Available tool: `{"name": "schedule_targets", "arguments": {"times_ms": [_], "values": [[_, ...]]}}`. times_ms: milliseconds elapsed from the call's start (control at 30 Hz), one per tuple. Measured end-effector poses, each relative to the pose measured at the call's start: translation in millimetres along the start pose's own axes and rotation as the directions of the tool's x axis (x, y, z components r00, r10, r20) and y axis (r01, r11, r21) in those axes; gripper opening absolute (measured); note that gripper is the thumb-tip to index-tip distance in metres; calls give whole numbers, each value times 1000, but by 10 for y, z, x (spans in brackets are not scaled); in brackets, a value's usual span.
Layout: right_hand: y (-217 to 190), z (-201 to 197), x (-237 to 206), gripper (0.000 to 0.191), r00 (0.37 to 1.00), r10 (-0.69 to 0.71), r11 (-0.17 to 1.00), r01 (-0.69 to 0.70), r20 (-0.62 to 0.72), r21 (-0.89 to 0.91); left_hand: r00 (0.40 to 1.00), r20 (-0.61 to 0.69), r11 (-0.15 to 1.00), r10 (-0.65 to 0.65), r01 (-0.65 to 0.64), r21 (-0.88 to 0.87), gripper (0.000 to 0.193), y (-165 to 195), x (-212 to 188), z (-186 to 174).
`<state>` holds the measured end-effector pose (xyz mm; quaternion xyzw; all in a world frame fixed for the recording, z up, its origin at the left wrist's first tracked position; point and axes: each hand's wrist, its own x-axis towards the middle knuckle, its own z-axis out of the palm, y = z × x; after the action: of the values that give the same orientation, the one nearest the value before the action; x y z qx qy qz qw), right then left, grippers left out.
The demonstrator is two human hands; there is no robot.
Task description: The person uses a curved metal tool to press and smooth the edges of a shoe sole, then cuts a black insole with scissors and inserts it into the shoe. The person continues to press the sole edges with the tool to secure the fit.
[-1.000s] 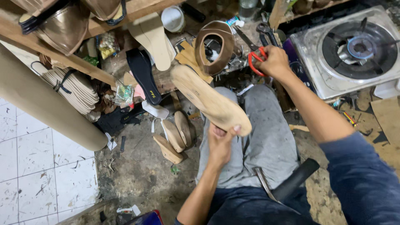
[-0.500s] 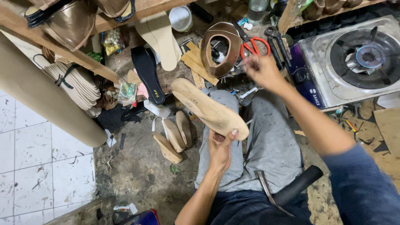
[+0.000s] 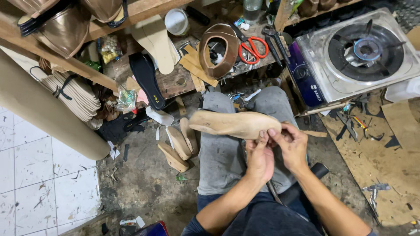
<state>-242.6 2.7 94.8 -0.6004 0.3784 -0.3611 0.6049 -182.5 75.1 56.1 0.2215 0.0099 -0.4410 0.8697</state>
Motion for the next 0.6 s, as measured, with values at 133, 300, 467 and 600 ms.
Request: {"name": "schedule_targets", "arguments": {"times_ms": [133, 300, 467, 600], "values": [[-64, -101, 146, 18, 998, -64, 998, 64, -5, -30, 970, 26, 969, -243, 241, 48, 36, 70, -3, 52], [-259, -76, 356, 21, 988, -117, 986, 104, -100, -132, 961, 274, 408, -19, -243, 880, 27, 550, -98, 338], [-511, -9, 348, 17, 963, -267, 949, 255, -44, -187, 676, 731, -391, 93, -650, 651, 76, 1055, 107, 894], [-676, 26, 345, 16, 944, -329, 916, 322, 8, -241, 622, 781, -327, -60, -751, 573, 94, 1131, 325, 1136]]}}
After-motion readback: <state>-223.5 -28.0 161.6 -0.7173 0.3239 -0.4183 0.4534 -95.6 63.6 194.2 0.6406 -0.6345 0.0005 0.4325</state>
